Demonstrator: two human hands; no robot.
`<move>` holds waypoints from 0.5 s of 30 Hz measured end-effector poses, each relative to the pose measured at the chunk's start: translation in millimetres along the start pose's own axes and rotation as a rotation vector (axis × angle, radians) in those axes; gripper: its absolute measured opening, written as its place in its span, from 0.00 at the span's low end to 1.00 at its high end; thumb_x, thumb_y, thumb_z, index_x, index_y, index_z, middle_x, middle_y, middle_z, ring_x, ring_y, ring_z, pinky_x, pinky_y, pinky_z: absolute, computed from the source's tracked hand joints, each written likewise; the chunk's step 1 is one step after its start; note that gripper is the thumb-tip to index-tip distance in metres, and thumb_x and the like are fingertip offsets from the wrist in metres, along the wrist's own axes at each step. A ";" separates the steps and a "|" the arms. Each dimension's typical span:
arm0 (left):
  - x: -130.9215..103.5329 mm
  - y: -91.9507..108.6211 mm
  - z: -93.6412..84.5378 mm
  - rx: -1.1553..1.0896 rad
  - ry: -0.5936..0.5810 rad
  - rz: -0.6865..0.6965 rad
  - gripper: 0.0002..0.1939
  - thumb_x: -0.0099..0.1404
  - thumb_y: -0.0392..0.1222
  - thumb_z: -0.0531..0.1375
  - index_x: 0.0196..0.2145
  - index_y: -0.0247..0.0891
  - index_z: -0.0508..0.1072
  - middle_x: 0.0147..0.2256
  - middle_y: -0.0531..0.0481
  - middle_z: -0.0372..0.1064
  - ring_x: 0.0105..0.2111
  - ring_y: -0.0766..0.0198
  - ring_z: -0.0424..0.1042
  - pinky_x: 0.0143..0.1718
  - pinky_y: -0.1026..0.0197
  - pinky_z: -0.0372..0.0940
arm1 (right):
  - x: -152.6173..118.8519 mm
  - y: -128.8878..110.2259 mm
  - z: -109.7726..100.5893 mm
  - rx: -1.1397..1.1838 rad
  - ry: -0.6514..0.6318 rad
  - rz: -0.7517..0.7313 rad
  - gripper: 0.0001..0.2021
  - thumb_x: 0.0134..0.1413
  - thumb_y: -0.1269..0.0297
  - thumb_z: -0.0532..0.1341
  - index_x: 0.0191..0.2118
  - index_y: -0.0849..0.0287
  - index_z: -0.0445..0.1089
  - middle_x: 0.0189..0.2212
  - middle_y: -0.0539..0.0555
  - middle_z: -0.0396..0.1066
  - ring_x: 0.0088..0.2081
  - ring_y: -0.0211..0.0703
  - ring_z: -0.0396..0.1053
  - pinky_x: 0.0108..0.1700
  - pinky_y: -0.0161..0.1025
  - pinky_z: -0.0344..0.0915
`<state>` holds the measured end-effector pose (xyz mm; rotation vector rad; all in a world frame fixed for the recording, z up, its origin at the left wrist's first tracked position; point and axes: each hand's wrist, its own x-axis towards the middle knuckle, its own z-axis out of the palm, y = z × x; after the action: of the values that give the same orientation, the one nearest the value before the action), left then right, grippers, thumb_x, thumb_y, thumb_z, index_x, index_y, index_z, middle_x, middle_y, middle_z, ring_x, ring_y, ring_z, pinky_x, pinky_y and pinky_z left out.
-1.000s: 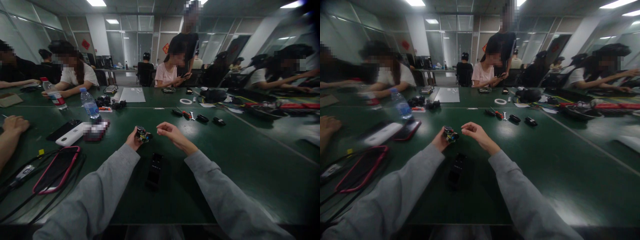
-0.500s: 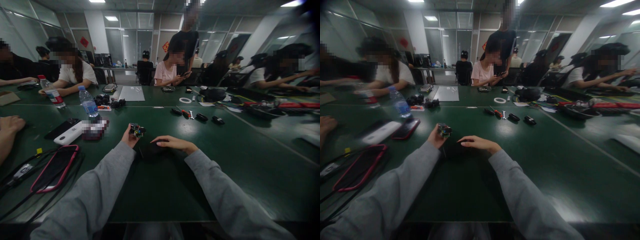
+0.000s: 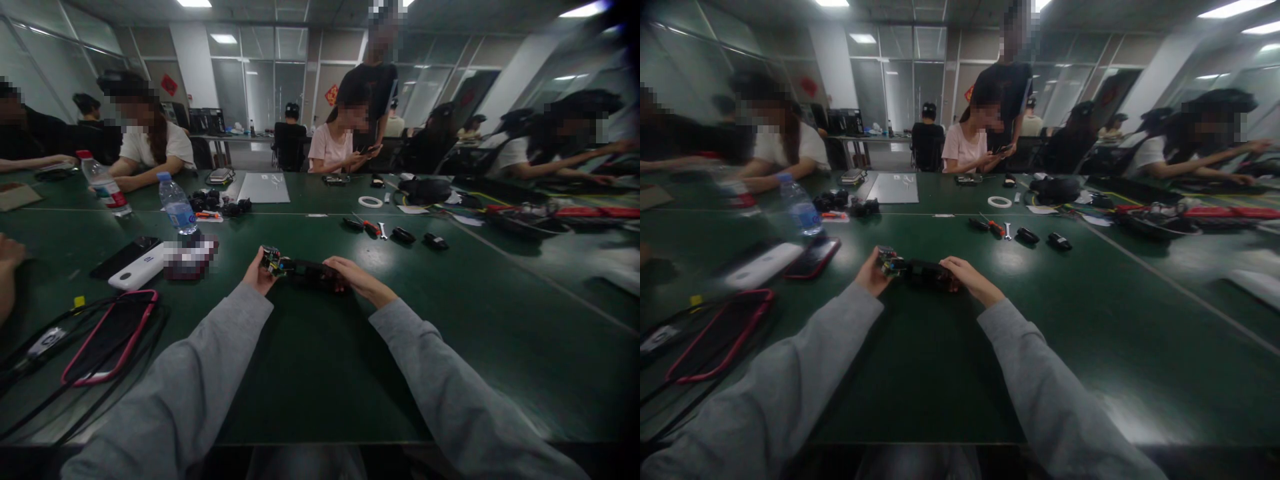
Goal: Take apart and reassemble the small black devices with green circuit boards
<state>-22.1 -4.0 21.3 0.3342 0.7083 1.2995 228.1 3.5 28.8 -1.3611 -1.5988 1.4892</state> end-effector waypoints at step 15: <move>-3.7 -2.6 6.6 0.023 0.077 0.050 0.16 0.55 0.48 0.63 0.37 0.33 0.70 0.33 0.44 0.72 0.33 0.61 0.74 0.33 0.60 0.72 | -12.3 -16.2 17.9 -0.436 0.761 -0.704 0.13 0.61 0.61 0.51 0.48 0.59 0.63 0.45 0.58 0.62 0.46 0.46 0.63 0.47 0.45 0.64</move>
<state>-16.3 -7.1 25.7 0.3230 0.7847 1.3584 211.3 -12.4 42.8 -1.1654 -1.6399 0.1667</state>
